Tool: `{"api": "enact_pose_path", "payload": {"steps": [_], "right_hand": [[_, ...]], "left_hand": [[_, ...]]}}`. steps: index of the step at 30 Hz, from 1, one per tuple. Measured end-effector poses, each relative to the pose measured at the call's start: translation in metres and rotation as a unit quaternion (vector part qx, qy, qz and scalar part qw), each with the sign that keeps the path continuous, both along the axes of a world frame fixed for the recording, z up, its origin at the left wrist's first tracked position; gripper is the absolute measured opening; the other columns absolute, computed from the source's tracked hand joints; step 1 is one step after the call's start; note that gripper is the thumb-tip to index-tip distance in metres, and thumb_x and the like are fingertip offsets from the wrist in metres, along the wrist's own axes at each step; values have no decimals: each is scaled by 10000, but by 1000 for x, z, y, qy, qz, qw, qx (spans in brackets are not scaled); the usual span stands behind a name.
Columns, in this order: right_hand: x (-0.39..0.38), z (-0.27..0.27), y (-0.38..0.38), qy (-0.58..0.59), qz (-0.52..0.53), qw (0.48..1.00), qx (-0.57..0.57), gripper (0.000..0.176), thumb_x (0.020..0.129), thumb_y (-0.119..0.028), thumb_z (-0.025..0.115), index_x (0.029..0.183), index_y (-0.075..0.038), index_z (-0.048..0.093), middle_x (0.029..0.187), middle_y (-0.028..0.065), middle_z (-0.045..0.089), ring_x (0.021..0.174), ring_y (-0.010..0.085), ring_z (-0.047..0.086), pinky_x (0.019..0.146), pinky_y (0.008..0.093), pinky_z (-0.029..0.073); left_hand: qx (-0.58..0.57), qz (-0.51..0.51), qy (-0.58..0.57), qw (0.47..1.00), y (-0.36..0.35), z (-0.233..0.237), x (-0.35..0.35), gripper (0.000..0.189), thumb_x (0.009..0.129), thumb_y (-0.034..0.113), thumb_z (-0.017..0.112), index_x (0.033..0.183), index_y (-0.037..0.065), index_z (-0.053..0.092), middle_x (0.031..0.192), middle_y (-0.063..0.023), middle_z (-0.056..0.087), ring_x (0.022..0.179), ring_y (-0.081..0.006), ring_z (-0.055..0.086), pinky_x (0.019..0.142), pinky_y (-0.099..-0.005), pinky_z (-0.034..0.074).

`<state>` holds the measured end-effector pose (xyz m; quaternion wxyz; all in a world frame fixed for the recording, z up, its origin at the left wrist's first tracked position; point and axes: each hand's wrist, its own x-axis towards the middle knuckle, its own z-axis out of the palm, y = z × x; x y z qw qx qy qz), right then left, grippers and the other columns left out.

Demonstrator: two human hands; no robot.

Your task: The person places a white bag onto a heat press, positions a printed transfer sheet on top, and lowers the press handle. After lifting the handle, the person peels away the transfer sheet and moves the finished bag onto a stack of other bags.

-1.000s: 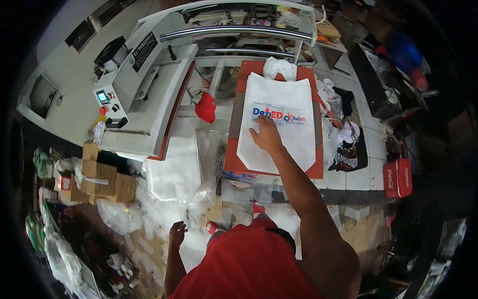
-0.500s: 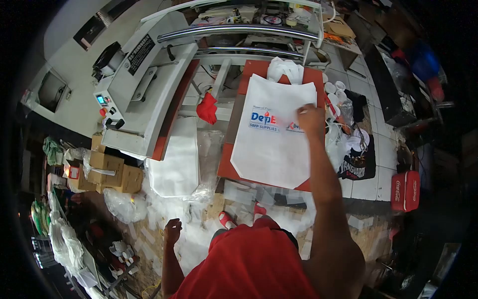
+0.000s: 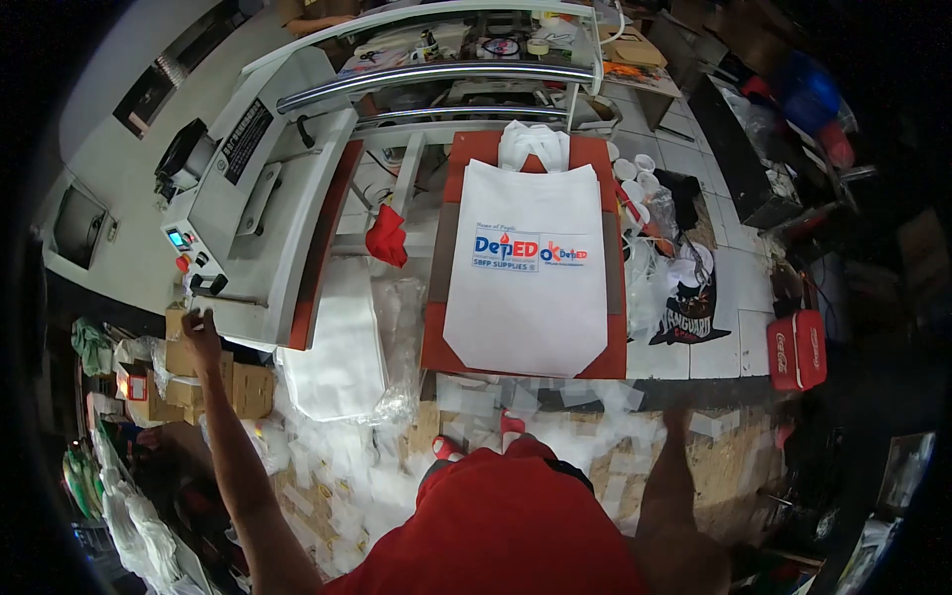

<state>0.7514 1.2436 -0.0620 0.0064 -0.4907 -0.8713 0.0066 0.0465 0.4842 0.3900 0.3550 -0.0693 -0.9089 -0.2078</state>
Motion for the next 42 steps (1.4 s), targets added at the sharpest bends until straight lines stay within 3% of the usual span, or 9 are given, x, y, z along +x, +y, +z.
{"api": "enact_pose_path", "payload": {"steps": [6, 13, 14, 18, 24, 27, 33, 35, 42], "right_hand": [[5, 12, -150, -209, 40, 868, -448, 528, 637, -121, 811, 1119, -72, 602, 893, 102, 698, 774, 296, 690, 611, 397, 555], [-37, 14, -142, -66, 14, 923, -379, 358, 858, -400, 593, 721, -73, 639, 604, 134, 616, 538, 261, 615, 520, 445, 496], [-53, 29, -140, -187, 279, 919, -206, 203, 839, -240, 524, 766, -117, 668, 784, 145, 683, 817, 339, 672, 722, 488, 533], [-127, 76, -170, -56, 163, 937, -305, 306, 874, -295, 482, 741, -72, 644, 820, 190, 653, 847, 391, 623, 795, 484, 501], [-226, 131, -247, -24, 443, 802, -401, 242, 917, -241, 555, 875, -30, 666, 785, 108, 694, 745, 212, 694, 670, 366, 538], [-271, 163, -286, 38, 411, 771, -485, 190, 911, -177, 551, 919, -17, 653, 789, 136, 688, 744, 237, 693, 672, 366, 540], [-404, 191, -389, 166, 468, 734, -464, 182, 842, -178, 660, 893, -7, 622, 785, 185, 664, 765, 338, 669, 677, 414, 518], [-458, 181, -436, 163, 426, 751, -478, 266, 813, -238, 721, 872, -4, 609, 777, 186, 655, 758, 362, 655, 678, 425, 515], [-589, 121, -541, 183, 197, 885, -381, 784, 632, -412, 877, 1084, 91, 479, 949, 285, 640, 973, 423, 632, 842, 446, 519]], "left_hand": [[-59, -20, -48, 997, -10, -20, -93, 295, 860, 309, 700, 922, 38, 603, 842, -144, 687, 769, -319, 668, 698, -422, 512], [-48, 21, -42, 998, -6, -25, -92, 281, 892, 309, 660, 911, 34, 609, 832, -164, 692, 788, -340, 681, 714, -429, 516], [-47, 17, -45, 998, 2, -25, -78, 281, 892, 309, 660, 911, 34, 609, 832, -164, 692, 788, -340, 681, 714, -429, 516], [-44, -59, -109, 991, 31, -37, 27, 278, 970, 275, 522, 932, 16, 614, 800, -196, 661, 764, -377, 655, 655, -469, 488], [77, -80, -329, 938, 31, -219, 260, 266, 958, 190, 532, 803, -24, 557, 712, -181, 606, 680, -317, 620, 613, -414, 471], [14, 15, -587, 809, -34, -359, 397, 229, 892, 237, 571, 837, 36, 666, 795, -226, 672, 786, -425, 666, 709, -524, 530], [254, 67, -856, 445, -103, -373, 539, 166, 828, 213, 598, 765, 87, 685, 682, -44, 661, 555, -178, 632, 571, -325, 535], [26, -34, -775, 631, -95, -367, 530, 276, 839, 269, 543, 746, 57, 693, 736, -113, 699, 683, -211, 695, 653, -339, 550], [361, 153, -604, 694, -61, -274, 505, 298, 878, 262, 597, 1064, 34, 648, 869, -127, 720, 781, -235, 716, 749, -352, 553]]}}
